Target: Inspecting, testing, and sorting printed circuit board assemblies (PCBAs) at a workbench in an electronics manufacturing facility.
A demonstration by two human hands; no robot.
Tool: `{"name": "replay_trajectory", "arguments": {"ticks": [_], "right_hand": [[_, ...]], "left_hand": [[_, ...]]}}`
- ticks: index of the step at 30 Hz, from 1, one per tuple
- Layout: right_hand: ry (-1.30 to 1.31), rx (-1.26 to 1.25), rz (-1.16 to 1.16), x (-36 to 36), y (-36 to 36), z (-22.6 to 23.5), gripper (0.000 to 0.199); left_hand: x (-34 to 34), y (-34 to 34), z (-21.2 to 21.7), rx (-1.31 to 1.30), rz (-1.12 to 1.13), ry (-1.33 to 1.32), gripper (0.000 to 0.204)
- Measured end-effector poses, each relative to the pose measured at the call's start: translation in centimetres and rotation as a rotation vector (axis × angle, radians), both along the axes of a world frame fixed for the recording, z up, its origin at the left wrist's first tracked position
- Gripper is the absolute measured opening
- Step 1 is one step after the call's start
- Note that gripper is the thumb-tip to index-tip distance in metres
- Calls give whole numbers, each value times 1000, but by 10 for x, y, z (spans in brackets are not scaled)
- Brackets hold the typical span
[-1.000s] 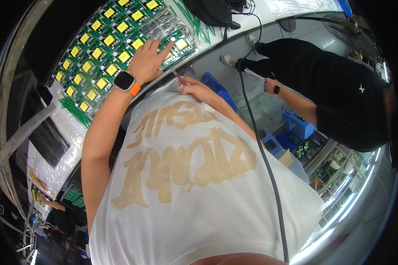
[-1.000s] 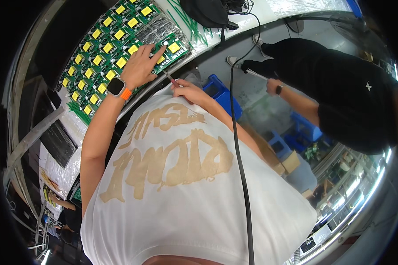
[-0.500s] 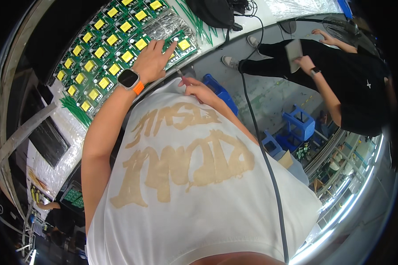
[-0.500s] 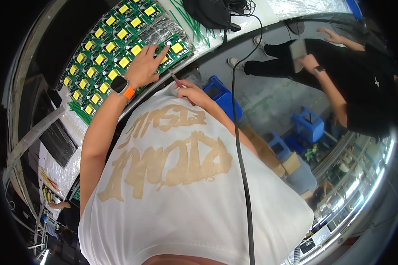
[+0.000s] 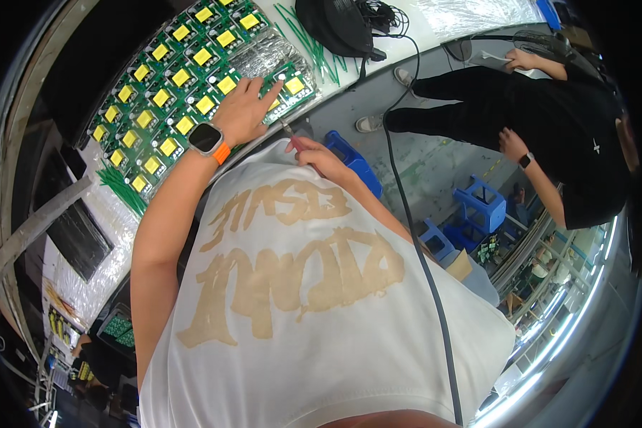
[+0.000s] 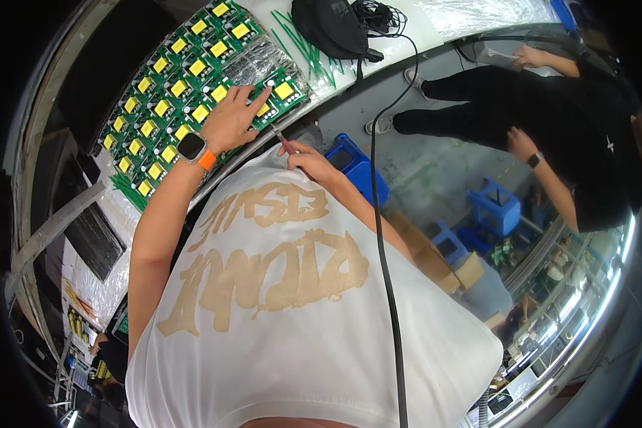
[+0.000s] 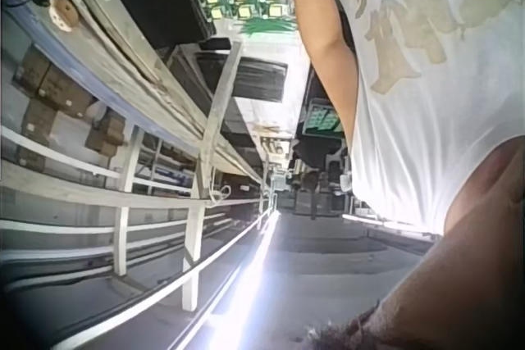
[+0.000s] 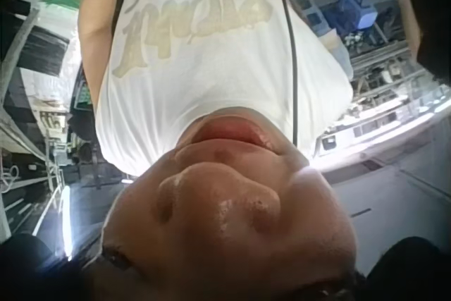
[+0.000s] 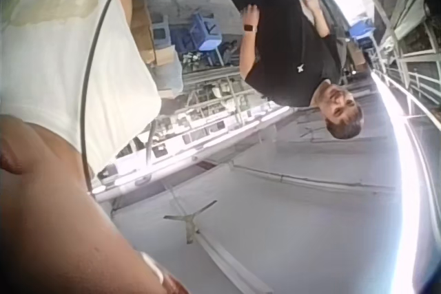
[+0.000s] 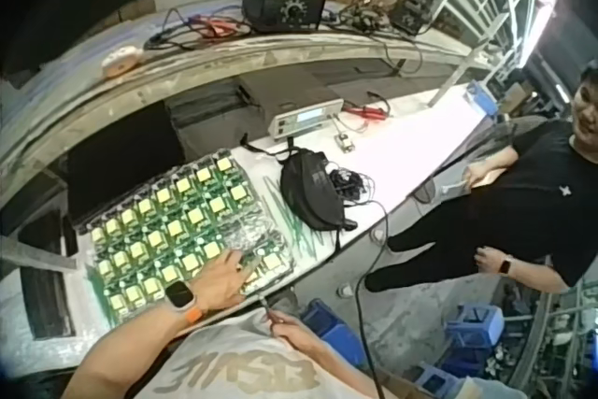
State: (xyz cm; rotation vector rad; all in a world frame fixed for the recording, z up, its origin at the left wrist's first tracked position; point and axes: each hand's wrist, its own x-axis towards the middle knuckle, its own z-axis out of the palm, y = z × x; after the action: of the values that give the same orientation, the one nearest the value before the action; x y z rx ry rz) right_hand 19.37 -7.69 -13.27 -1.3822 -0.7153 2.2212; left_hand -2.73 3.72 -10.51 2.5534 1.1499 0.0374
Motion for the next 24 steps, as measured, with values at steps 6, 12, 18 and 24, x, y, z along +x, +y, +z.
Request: {"name": "replay_trajectory", "arguments": {"ticks": [6, 12, 18, 24], "right_hand": [[1, 33, -6, -1, -5, -1, 36], [-126, 79, 5, -6, -5, 0, 34], [-269, 69, 35, -18, 5, 18, 32], [-367, -33, 27, -34, 12, 40, 29]], "left_hand": [[12, -5, 2, 26, 121, -18, 76], [25, -2, 5, 86, 244, -32, 71], [27, -2, -15, 172, 272, -25, 63], [31, -3, -15, 140, 267, 13, 64]]}}
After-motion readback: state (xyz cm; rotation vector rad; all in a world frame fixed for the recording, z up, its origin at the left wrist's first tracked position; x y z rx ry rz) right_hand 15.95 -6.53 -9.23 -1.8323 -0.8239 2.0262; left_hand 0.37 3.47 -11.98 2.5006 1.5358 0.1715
